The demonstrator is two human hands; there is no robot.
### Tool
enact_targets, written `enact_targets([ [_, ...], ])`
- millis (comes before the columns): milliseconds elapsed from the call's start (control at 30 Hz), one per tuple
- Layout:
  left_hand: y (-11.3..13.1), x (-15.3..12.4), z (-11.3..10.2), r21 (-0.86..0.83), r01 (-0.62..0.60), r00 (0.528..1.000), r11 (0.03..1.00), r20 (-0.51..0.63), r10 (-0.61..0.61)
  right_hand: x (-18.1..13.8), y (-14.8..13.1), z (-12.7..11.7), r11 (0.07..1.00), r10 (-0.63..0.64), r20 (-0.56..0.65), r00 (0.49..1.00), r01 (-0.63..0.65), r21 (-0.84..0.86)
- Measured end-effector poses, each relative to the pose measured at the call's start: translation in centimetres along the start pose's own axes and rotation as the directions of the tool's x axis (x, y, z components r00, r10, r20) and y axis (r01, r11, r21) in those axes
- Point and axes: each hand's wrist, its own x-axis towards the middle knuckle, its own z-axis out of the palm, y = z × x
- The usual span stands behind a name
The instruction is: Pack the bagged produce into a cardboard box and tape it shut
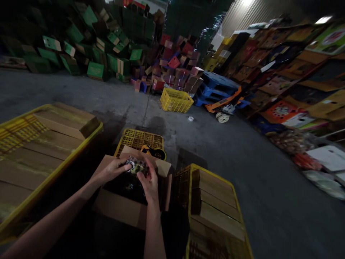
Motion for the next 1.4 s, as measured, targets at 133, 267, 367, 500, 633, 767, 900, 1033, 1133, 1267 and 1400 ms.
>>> enact_targets([
  [133, -0.2, 0.0, 0.0, -0.008, 0.007, 1.0, 1.0, -0.022, -0.008, 0.1, 0.1, 0.0, 0.998, 0.056, 0.043, 0.997, -0.057, 0.02],
  [267, -0.5, 0.0, 0.0, 0.007, 0.012, 1.0, 1.0, -0.023, -0.012, 0.1, 0.0, 0.1, 0.998, 0.055, 0.052, 0.997, -0.057, 0.04],
  [367, -0.7, 0.1, 0.0, 0.018, 0.014, 1.0, 1.0, -0.026, -0.014, 0.0, 0.0, 0.1, 0.997, 0.056, 0.067, 0.996, -0.059, 0.046],
  [500, -0.9, 0.1, 0.0, 0.011, 0.016, 0.999, 1.0, -0.033, -0.016, 0.0, 0.1, 0.1, 0.996, 0.065, 0.073, 0.995, -0.069, 0.052],
  [633, -0.7, 0.1, 0.0, 0.007, 0.024, 0.999, 1.0, -0.035, -0.023, 0.0, 0.0, 0.1, 0.996, 0.054, 0.078, 0.995, -0.059, 0.065],
  [767, -0.4, 0.1, 0.0, 0.01, 0.021, 0.999, 1.0, -0.033, -0.021, 0.0, 0.0, 0.2, 0.997, 0.054, 0.068, 0.996, -0.058, 0.056],
  [900, -0.2, 0.0, 0.0, 0.022, 0.032, 0.999, 0.999, -0.037, -0.031, 0.0, -0.1, 0.1, 0.997, 0.065, 0.056, 0.996, -0.067, 0.027],
  [1033, -0.1, 0.0, 0.0, 0.006, 0.012, 1.0, 1.0, -0.027, -0.012, 0.0, -0.1, 0.1, 0.998, 0.061, 0.044, 0.997, -0.061, 0.006],
  [1133, -0.1, 0.0, 0.0, 0.006, 0.009, 1.0, 1.0, -0.017, -0.009, 0.1, 0.1, 0.0, 0.999, 0.053, 0.033, 0.998, -0.052, -0.012],
  [1267, 0.0, -0.1, 0.1, -0.006, 0.015, 1.0, 1.0, -0.015, -0.015, 0.2, 0.4, -0.1, 0.999, 0.043, -0.002, 0.999, -0.043, -0.024],
  [1400, 0.2, -0.1, 0.1, -0.008, 0.02, 1.0, 1.0, -0.012, -0.02, 0.2, 0.4, -0.1, 0.997, 0.075, -0.044, 0.996, -0.076, -0.024],
])
